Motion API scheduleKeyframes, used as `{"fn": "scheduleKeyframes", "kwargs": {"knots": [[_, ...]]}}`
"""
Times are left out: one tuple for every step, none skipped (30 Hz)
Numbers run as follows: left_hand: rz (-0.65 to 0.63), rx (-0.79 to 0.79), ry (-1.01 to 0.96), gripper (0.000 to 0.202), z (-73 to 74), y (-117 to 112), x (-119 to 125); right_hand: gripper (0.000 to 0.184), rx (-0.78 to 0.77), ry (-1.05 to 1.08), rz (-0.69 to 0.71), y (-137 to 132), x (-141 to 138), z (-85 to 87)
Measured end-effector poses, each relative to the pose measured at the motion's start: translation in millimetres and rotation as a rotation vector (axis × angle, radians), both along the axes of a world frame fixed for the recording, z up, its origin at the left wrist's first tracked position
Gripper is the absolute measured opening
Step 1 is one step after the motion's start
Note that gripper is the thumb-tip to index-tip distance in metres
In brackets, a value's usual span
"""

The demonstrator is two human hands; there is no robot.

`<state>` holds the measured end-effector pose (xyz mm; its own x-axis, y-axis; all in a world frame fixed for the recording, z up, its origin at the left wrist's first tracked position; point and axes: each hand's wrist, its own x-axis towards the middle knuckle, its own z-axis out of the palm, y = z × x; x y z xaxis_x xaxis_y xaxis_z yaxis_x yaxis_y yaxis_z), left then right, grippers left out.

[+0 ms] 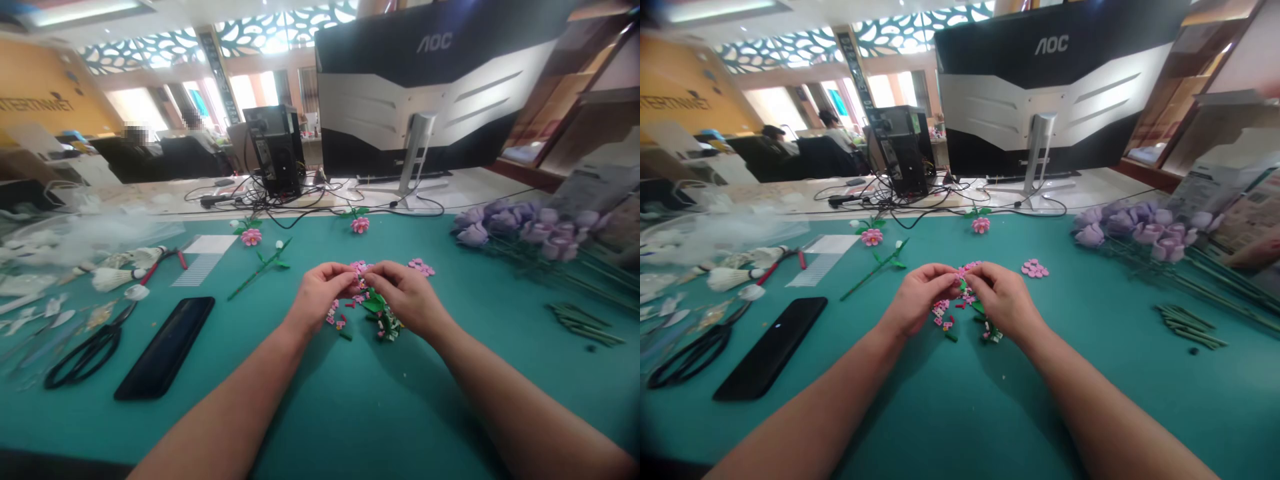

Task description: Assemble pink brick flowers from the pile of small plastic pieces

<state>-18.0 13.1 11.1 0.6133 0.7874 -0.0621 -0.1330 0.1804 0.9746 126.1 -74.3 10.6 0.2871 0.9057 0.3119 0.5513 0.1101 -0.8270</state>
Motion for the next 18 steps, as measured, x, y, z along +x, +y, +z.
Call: {"fn": "scheduleKeyframes", "kwargs": {"knots": [[0.002,-0.034,-0.004,0.023,-0.3,1.3,-0.1,0.021,-0.015,-0.019,-0.018,0.8,3.3,-0.5],[0.002,-0.060,-0.008,0.023,-0.7,2.5,-0.3,0.022,-0.030,-0.039,-0.038,1.8,6.9,-1.5],[0.000,-0.078,-0.013,0.023,-1.1,3.4,-0.4,0.021,-0.046,-0.059,-0.058,2.8,10.4,-3.0],[-0.003,-0.088,-0.018,0.023,-1.5,4.1,-0.5,0.021,-0.060,-0.079,-0.076,3.9,13.7,-4.8],[-0.005,-0.091,-0.024,0.024,-1.9,4.6,-0.6,0.020,-0.069,-0.097,-0.092,4.9,16.5,-6.9],[-0.007,-0.089,-0.030,0.024,-2.2,5.0,-0.7,0.020,-0.072,-0.113,-0.105,5.7,18.8,-8.9],[-0.007,-0.084,-0.035,0.024,-2.4,5.3,-0.9,0.020,-0.071,-0.131,-0.113,6.3,20.5,-10.9],[-0.008,-0.080,-0.038,0.023,-2.7,5.7,-1.0,0.020,-0.068,-0.151,-0.118,6.7,21.7,-12.4],[-0.008,-0.078,-0.039,0.023,-2.8,6.1,-1.2,0.019,-0.065,-0.175,-0.123,6.8,22.3,-13.6],[-0.006,-0.078,-0.039,0.022,-3.0,6.8,-1.5,0.019,-0.062,-0.201,-0.128,6.7,22.7,-14.3],[0.000,-0.082,-0.036,0.021,-3.2,7.5,-1.7,0.019,-0.060,-0.231,-0.137,6.5,22.9,-14.7],[0.006,-0.088,-0.032,0.021,-3.3,8.4,-1.9,0.019,-0.058,-0.266,-0.146,6.2,22.9,-14.8],[0.013,-0.096,-0.029,0.020,-3.4,9.3,-2.1,0.019,-0.058,-0.305,-0.155,6.0,23.0,-15.0],[0.021,-0.104,-0.029,0.020,-3.4,10.1,-2.3,0.020,-0.057,-0.343,-0.160,5.9,23.1,-15.2],[0.028,-0.111,-0.033,0.020,-3.4,11.0,-2.5,0.020,-0.056,-0.379,-0.155,5.8,23.2,-15.7],[0.033,-0.115,-0.039,0.020,-3.4,11.7,-2.8,0.019,-0.054,-0.412,-0.141,5.9,23.3,-16.6],[0.038,-0.114,-0.047,0.020,-3.3,12.4,-3.1,0.019,-0.059,-0.442,-0.123,6.0,23.2,-17.8],[0.045,-0.111,-0.054,0.020,-3.2,13.0,-3.5,0.018,-0.069,-0.473,-0.104,6.2,23.0,-19.4]]}}
